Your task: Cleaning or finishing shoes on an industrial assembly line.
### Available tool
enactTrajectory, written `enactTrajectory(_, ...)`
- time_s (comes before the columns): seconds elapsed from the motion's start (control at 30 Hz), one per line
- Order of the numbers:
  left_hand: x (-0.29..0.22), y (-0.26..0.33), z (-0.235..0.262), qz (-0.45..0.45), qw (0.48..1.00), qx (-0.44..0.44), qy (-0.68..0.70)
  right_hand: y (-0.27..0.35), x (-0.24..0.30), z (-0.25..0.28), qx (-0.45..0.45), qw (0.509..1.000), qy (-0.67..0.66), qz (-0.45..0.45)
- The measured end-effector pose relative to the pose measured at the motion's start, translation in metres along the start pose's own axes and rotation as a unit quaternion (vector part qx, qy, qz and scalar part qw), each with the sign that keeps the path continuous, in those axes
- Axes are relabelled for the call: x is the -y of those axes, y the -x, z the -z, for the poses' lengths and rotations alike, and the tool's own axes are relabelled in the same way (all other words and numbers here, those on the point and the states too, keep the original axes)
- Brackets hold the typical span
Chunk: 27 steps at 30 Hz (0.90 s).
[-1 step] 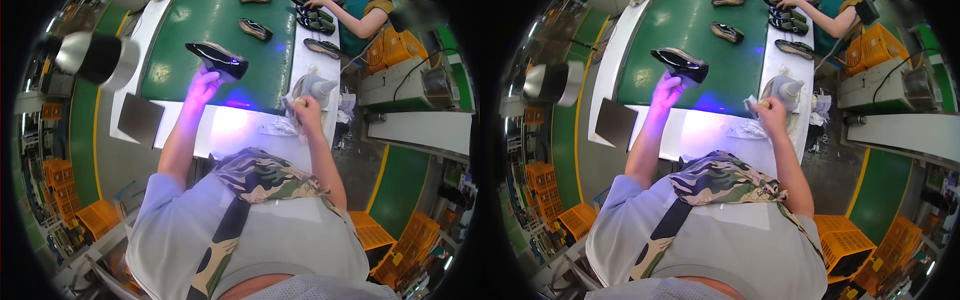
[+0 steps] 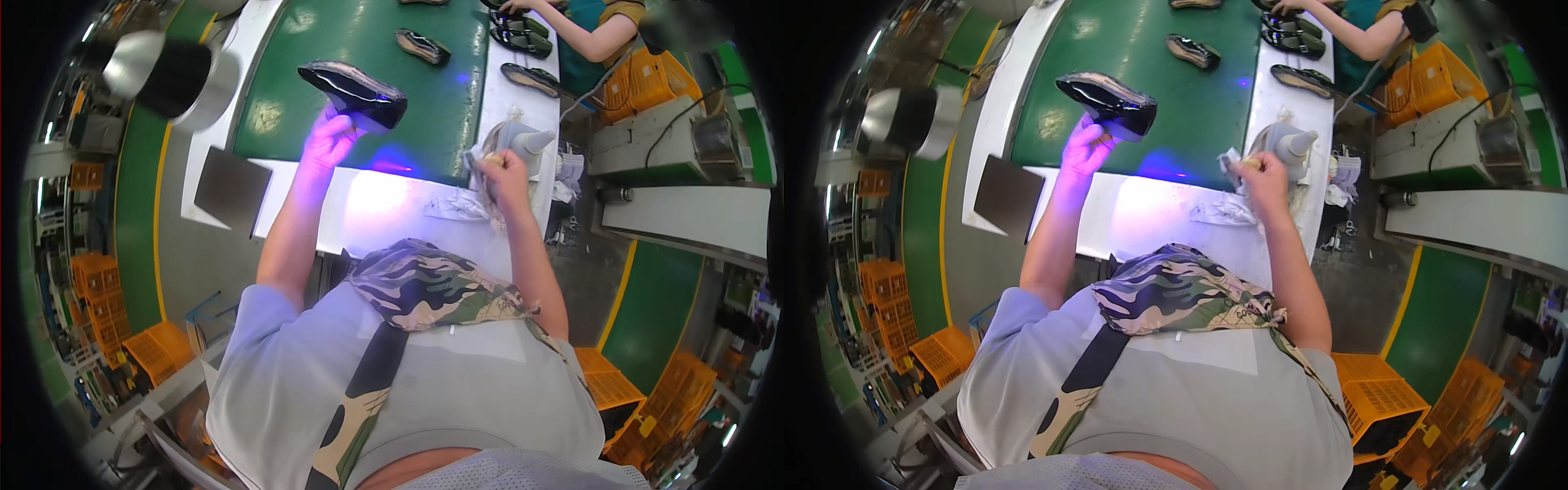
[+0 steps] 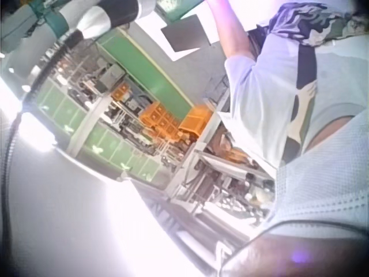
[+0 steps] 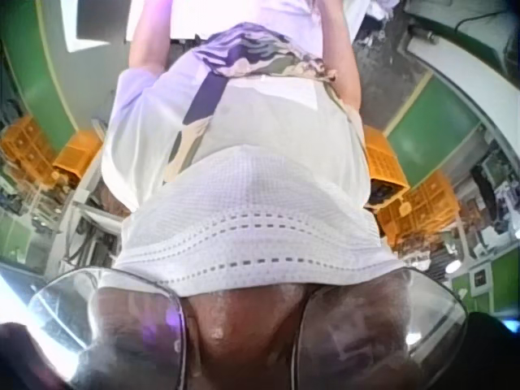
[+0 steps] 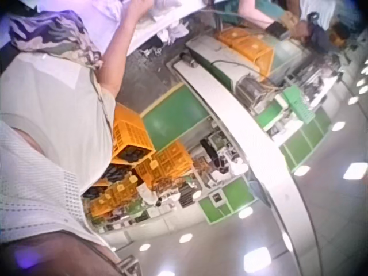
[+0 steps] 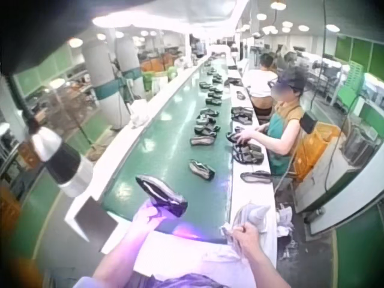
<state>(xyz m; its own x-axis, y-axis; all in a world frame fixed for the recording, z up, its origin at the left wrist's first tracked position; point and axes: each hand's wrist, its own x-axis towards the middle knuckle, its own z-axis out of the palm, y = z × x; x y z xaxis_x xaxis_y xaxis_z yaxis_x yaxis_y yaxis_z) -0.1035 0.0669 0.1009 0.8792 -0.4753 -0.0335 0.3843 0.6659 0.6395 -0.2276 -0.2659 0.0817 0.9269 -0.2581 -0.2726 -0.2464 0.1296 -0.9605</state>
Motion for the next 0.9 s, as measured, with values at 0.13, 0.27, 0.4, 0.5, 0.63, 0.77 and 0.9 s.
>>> enactTrajectory(0.13, -0.012, 0.038, -0.019, -0.093, 0.989, -0.043, -0.109, -0.027, 0.024, -0.028, 0.043, 0.997, -0.054, 0.018)
enactTrajectory(0.27, 0.001, 0.074, -0.028, -0.258, 0.854, -0.071, -0.447, -0.042, 0.053, -0.075, 0.119, 0.989, -0.067, 0.054)
enactTrajectory(0.4, -0.027, 0.104, -0.046, -0.427, 0.502, 0.002, -0.752, -0.038, 0.069, -0.129, 0.18, 0.978, -0.049, 0.089)
enactTrajectory(0.5, -0.032, 0.126, -0.064, -0.425, 0.481, -0.001, -0.767, -0.025, 0.077, -0.161, 0.277, 0.952, -0.086, 0.1)
enactTrajectory(0.63, -0.036, 0.141, -0.061, -0.44, 0.457, -0.017, -0.773, -0.006, 0.082, -0.185, 0.317, 0.938, -0.092, 0.107)
enactTrajectory(0.77, -0.037, 0.147, -0.067, -0.439, 0.453, -0.018, -0.776, -0.001, 0.077, -0.193, 0.336, 0.93, -0.095, 0.116)
enactTrajectory(0.9, -0.033, 0.146, -0.066, -0.422, 0.459, -0.033, -0.781, 0.009, 0.074, -0.192, 0.359, 0.919, -0.126, 0.105)
